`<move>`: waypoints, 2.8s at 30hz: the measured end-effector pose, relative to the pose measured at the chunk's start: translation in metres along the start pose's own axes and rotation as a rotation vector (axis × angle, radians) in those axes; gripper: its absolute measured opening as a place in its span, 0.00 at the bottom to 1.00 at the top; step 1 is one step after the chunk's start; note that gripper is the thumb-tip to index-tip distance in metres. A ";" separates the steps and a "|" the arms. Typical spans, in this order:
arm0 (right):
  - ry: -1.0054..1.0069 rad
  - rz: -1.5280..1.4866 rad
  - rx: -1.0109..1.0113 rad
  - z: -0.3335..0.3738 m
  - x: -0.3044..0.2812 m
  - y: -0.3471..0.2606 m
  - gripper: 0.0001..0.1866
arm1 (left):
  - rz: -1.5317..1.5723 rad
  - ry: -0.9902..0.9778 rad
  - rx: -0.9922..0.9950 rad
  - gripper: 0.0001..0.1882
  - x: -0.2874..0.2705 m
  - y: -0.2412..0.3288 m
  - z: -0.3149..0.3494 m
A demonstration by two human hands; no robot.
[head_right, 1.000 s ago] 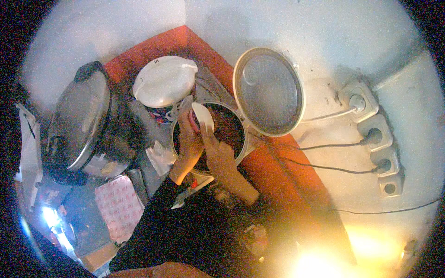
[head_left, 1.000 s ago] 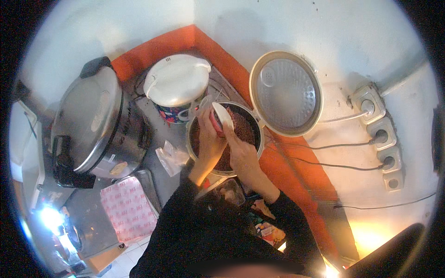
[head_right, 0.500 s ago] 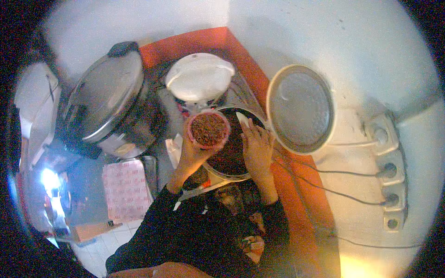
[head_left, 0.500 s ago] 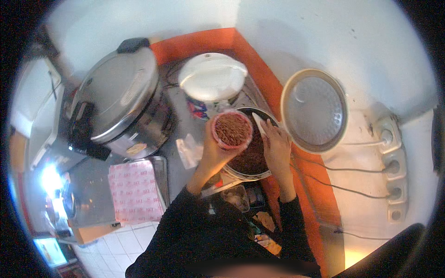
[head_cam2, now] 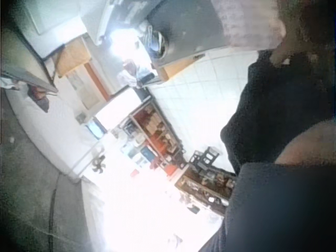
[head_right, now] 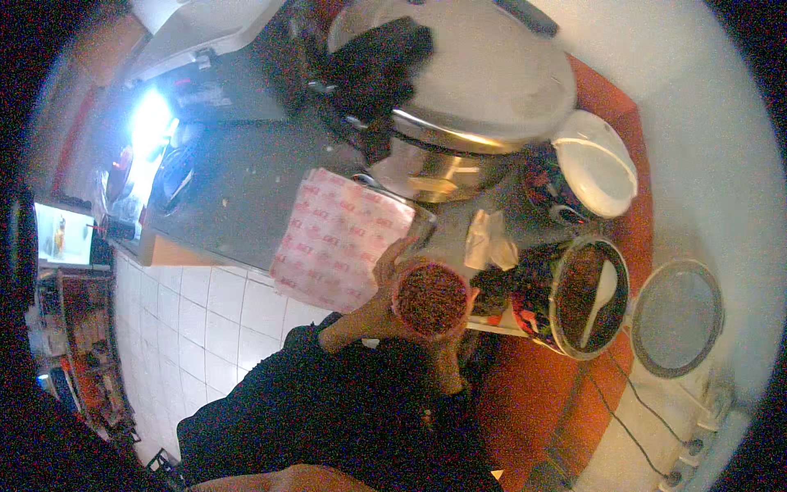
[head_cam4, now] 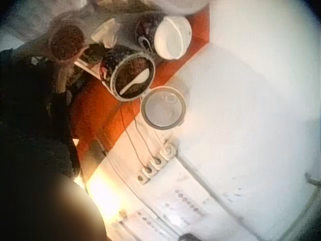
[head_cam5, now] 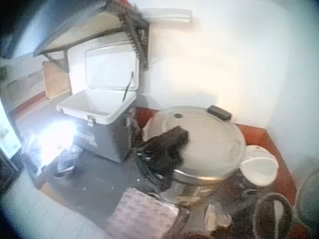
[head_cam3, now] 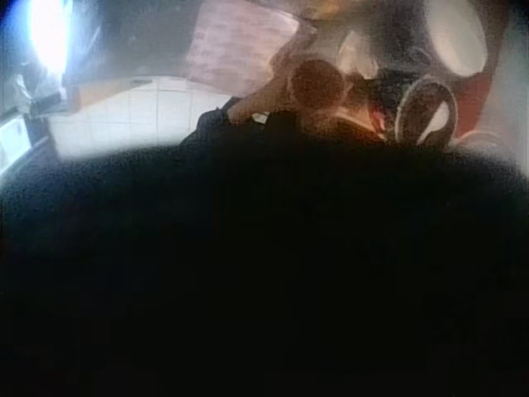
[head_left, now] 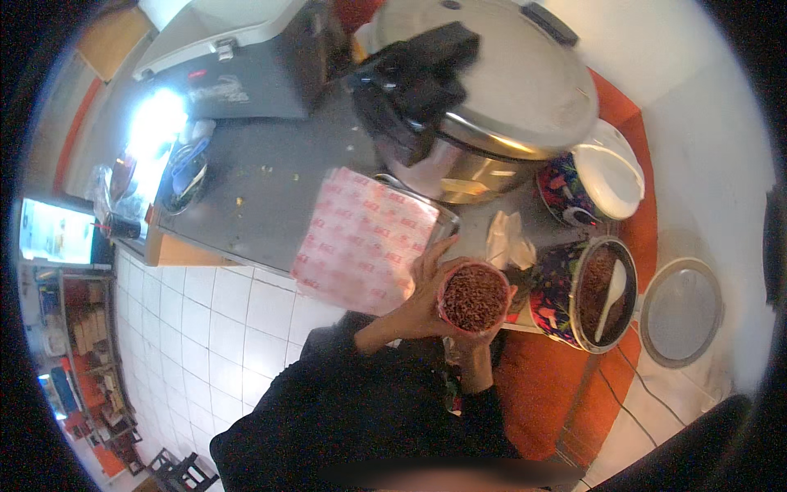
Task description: The person scoops cooked rice from a large pot into small plastic cups, wraps each cup in pink paper, and places them into a cardboard box. They then cut fried chicken pieces with scissors and add them to the box before sealing it and placing it into a plastic bag.
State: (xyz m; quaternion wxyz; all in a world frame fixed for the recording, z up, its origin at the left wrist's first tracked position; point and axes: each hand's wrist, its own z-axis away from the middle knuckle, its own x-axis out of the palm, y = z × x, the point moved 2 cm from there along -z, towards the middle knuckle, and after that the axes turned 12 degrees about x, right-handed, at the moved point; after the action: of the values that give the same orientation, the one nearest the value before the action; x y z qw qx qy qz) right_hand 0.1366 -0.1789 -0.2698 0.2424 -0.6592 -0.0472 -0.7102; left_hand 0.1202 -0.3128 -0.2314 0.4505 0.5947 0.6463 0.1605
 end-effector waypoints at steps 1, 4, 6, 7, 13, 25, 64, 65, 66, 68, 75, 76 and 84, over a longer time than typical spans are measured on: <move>0.119 0.056 0.038 -0.008 0.007 0.017 0.33 | -0.049 -0.018 -0.060 0.59 -0.010 -0.010 0.016; 0.441 0.179 0.125 -0.032 0.004 0.059 0.29 | -0.138 -0.083 -0.231 0.58 -0.042 -0.047 0.063; 0.442 0.627 -0.111 -0.063 -0.031 0.070 0.28 | -0.107 -0.115 -0.339 0.58 -0.077 -0.075 0.095; 0.441 0.854 -0.235 -0.081 -0.040 0.073 0.27 | -0.423 -0.202 -0.391 0.60 -0.097 -0.098 0.107; 0.132 2.350 -0.354 -0.156 -0.015 0.160 0.25 | -0.592 -0.241 -0.408 0.60 -0.148 -0.154 0.150; -0.236 2.501 -0.462 -0.155 -0.036 0.162 0.27 | -0.623 -0.259 -0.401 0.62 -0.135 -0.156 0.156; 0.336 2.154 -0.614 -0.145 -0.101 0.082 0.20 | -0.264 -0.490 0.137 0.18 -0.122 -0.255 -0.001; 0.284 2.152 -0.683 -0.144 -0.105 0.080 0.18 | -0.237 -0.556 0.185 0.19 -0.115 -0.260 -0.006; 0.333 2.169 -0.681 -0.143 -0.110 0.079 0.17 | -0.236 -0.560 0.205 0.17 -0.112 -0.263 -0.009; 0.433 2.197 -0.668 -0.141 -0.110 0.079 0.14 | -0.234 -0.573 0.237 0.15 -0.110 -0.258 -0.018; 0.740 1.406 -0.395 -0.155 -0.078 0.056 0.20 | -0.216 -0.601 0.184 0.10 -0.111 -0.270 -0.032; 0.740 1.297 -0.309 -0.156 -0.078 0.051 0.20 | -0.203 -0.604 0.182 0.09 -0.116 -0.269 -0.032; 0.756 1.532 -0.354 -0.141 -0.068 0.035 0.06 | -0.181 -0.546 0.157 0.10 -0.122 -0.251 -0.037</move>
State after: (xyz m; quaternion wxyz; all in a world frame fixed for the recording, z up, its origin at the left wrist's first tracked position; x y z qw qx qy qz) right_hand 0.0228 -0.2453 -0.3621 0.5467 -0.2575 0.6037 -0.5199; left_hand -0.0795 -0.4728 -0.3502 0.5728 0.5889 0.5619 -0.0967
